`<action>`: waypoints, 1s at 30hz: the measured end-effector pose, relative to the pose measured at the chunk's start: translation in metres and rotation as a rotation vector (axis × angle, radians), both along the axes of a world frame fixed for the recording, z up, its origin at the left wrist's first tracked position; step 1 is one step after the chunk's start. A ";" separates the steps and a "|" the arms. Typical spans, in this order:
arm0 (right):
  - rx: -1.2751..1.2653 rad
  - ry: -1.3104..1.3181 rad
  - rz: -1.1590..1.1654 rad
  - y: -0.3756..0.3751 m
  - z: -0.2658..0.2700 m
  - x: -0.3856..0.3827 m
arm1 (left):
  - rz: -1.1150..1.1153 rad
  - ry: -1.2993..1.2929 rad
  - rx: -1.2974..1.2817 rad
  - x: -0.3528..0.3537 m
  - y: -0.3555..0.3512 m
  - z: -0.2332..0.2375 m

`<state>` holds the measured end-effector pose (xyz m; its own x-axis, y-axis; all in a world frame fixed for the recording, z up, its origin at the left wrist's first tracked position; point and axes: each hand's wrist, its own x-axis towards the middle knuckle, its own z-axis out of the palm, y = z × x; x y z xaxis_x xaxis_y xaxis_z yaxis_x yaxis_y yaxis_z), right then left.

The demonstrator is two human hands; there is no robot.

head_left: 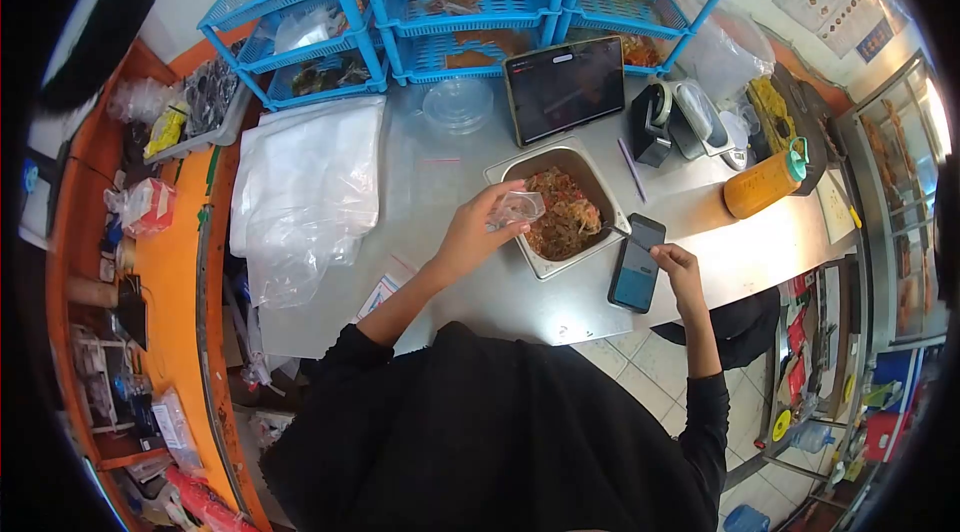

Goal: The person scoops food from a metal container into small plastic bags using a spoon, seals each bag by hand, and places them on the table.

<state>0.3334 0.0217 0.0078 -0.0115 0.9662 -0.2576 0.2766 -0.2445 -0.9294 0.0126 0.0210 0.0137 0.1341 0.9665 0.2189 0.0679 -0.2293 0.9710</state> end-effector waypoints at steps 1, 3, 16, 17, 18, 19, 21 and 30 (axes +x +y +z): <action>0.009 0.001 -0.011 0.002 0.005 0.003 | -0.003 0.097 0.005 0.001 0.001 0.003; 0.052 0.012 -0.020 0.007 0.016 0.004 | -0.003 0.192 0.017 0.004 0.004 0.004; 0.072 -0.214 0.272 0.032 0.076 -0.014 | 0.020 0.484 0.370 0.015 0.013 0.009; 0.072 -0.213 0.271 0.034 0.074 -0.014 | 0.023 0.526 0.517 0.015 0.013 0.012; 0.084 -0.225 0.296 0.038 0.070 -0.014 | 0.022 0.527 0.517 0.013 0.014 0.011; 0.097 -0.238 0.320 0.041 0.068 -0.014 | -0.034 0.551 0.539 0.011 0.014 0.009; 0.102 -0.281 0.327 0.043 0.074 -0.020 | -0.092 0.575 0.562 0.010 0.015 0.008; 0.831 -0.696 0.412 0.037 0.118 -0.063 | -0.086 0.495 0.431 0.016 0.024 0.016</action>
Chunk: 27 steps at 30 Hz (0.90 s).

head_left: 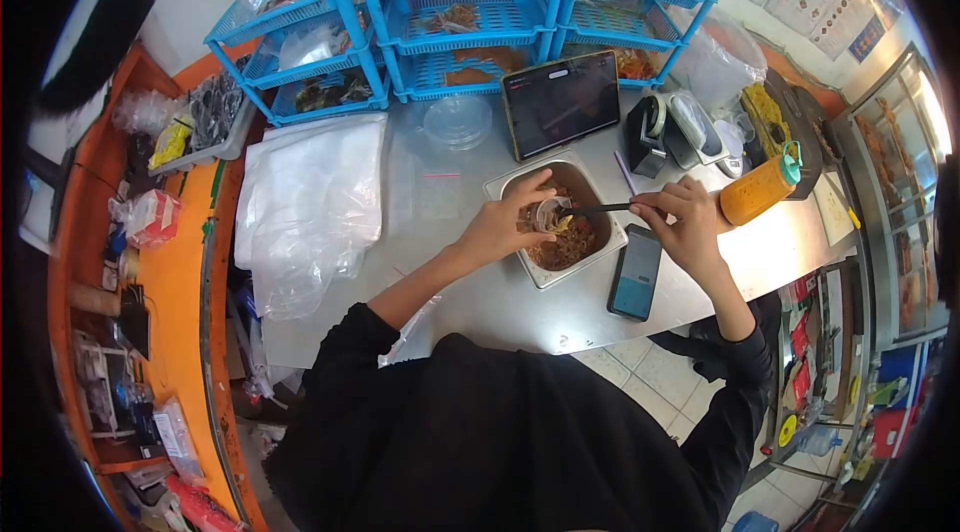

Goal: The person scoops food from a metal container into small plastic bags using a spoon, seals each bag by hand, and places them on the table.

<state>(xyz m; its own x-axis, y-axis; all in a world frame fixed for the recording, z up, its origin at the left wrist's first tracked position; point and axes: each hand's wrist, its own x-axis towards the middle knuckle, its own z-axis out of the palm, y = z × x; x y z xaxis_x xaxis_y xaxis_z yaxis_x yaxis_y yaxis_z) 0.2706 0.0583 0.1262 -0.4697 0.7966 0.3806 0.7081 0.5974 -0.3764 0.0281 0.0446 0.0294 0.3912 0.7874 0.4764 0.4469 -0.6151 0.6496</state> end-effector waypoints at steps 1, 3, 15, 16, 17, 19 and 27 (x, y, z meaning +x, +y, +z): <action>0.238 -0.088 0.064 -0.001 0.005 -0.003 | -0.019 -0.118 -0.116 0.001 0.003 -0.006; 0.355 -0.109 0.118 0.000 0.014 -0.011 | -0.042 -0.235 -0.232 0.002 0.004 -0.008; 0.515 -0.215 0.346 0.009 0.036 -0.026 | -0.399 -0.659 -0.904 -0.008 0.005 -0.006; 0.503 -0.229 0.360 0.009 0.036 -0.026 | -0.410 -0.626 -0.895 -0.008 0.005 -0.005; 0.502 -0.229 0.360 0.008 0.037 -0.026 | -0.421 -0.593 -0.886 -0.009 0.005 -0.005; 0.475 -0.224 0.381 0.006 0.040 -0.028 | -0.433 -0.566 -0.884 -0.008 0.004 -0.004; 0.435 -0.211 0.388 0.007 0.034 -0.030 | -0.229 -0.240 -0.752 0.001 -0.007 0.010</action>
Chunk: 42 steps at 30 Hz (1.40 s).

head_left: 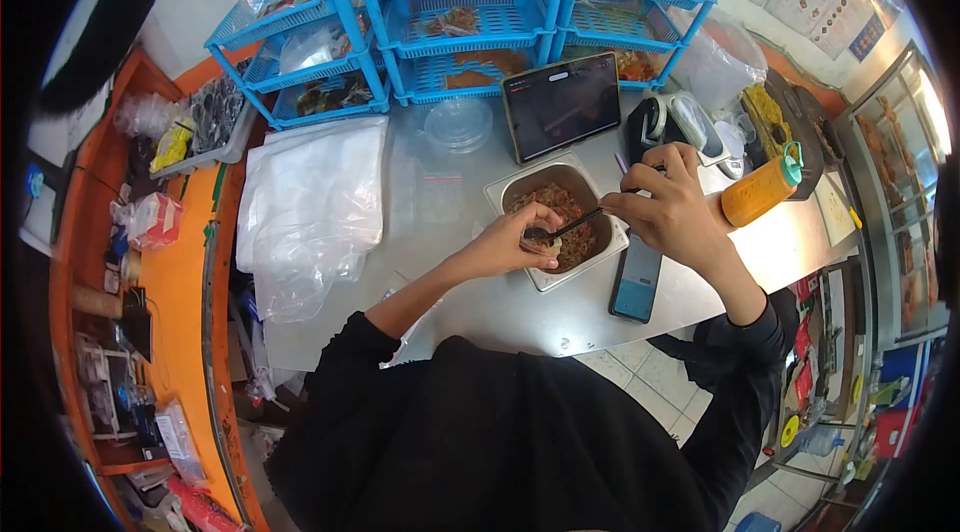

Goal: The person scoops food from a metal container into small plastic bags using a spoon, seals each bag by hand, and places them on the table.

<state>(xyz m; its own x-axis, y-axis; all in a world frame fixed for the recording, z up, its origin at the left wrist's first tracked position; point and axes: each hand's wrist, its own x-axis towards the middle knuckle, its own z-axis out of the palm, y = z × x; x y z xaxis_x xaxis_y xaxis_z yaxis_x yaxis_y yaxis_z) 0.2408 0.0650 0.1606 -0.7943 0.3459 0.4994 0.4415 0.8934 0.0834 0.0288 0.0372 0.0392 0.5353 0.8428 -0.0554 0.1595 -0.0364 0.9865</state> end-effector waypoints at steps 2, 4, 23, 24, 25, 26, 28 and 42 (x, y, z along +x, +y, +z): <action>-0.010 0.008 0.004 0.001 -0.002 -0.001 | 0.047 -0.008 0.210 0.003 -0.001 -0.005; -0.026 0.021 0.027 0.003 -0.005 -0.001 | 0.041 -0.034 0.111 0.002 -0.002 -0.003; -0.096 0.022 0.053 0.007 0.008 0.005 | -0.050 -0.002 0.124 -0.003 -0.008 -0.007; -0.134 0.017 0.039 0.007 0.008 0.006 | -0.051 -0.001 0.125 -0.003 -0.008 -0.007; -0.173 0.011 0.024 0.008 0.008 0.007 | -0.076 0.047 0.120 -0.004 -0.008 -0.006; -0.174 0.012 0.023 0.009 0.006 0.008 | -0.101 0.096 0.114 -0.005 -0.008 -0.005; -0.234 0.026 0.044 0.012 0.000 0.009 | -0.166 0.107 0.094 -0.004 -0.007 -0.001; -0.124 -0.035 0.047 0.004 0.007 0.008 | 0.052 0.028 -0.050 -0.018 -0.011 -0.017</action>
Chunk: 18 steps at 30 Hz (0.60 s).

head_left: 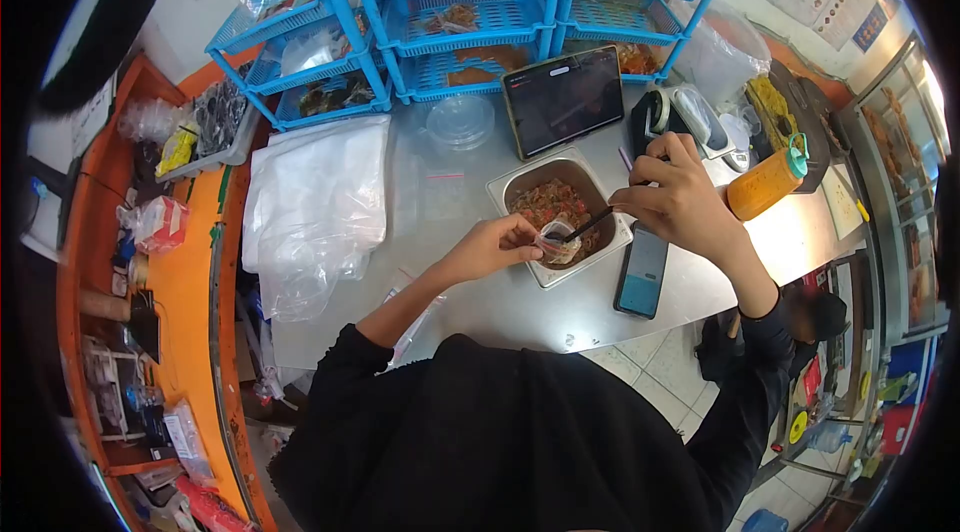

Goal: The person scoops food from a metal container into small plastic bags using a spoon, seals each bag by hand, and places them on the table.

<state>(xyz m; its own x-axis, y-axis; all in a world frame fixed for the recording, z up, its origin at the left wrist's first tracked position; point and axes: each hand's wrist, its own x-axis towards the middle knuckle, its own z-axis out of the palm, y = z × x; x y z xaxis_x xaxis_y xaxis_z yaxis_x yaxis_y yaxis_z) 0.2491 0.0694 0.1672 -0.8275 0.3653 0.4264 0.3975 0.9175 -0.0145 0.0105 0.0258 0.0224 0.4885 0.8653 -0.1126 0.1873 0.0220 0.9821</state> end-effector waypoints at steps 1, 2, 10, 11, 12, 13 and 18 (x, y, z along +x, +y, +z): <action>-0.002 0.002 0.002 0.000 0.000 0.000 | 0.074 0.006 0.069 0.003 -0.003 0.006; -0.003 0.002 0.005 0.000 0.000 -0.001 | 0.149 0.012 0.138 0.005 -0.006 0.010; -0.060 -0.031 0.065 -0.004 -0.005 -0.010 | 0.195 -0.221 0.050 0.017 -0.004 0.012; -0.061 -0.031 0.065 -0.005 -0.003 -0.010 | 0.196 -0.215 0.068 0.017 -0.004 0.011; -0.026 -0.030 0.066 -0.005 0.001 -0.009 | 0.196 -0.215 0.066 0.017 -0.004 0.009; 0.009 -0.029 0.068 -0.006 0.003 -0.009 | 0.146 -0.309 0.046 0.017 -0.004 0.003; 0.115 -0.032 0.067 -0.008 0.002 -0.007 | 0.094 -0.389 -0.033 0.026 -0.014 0.002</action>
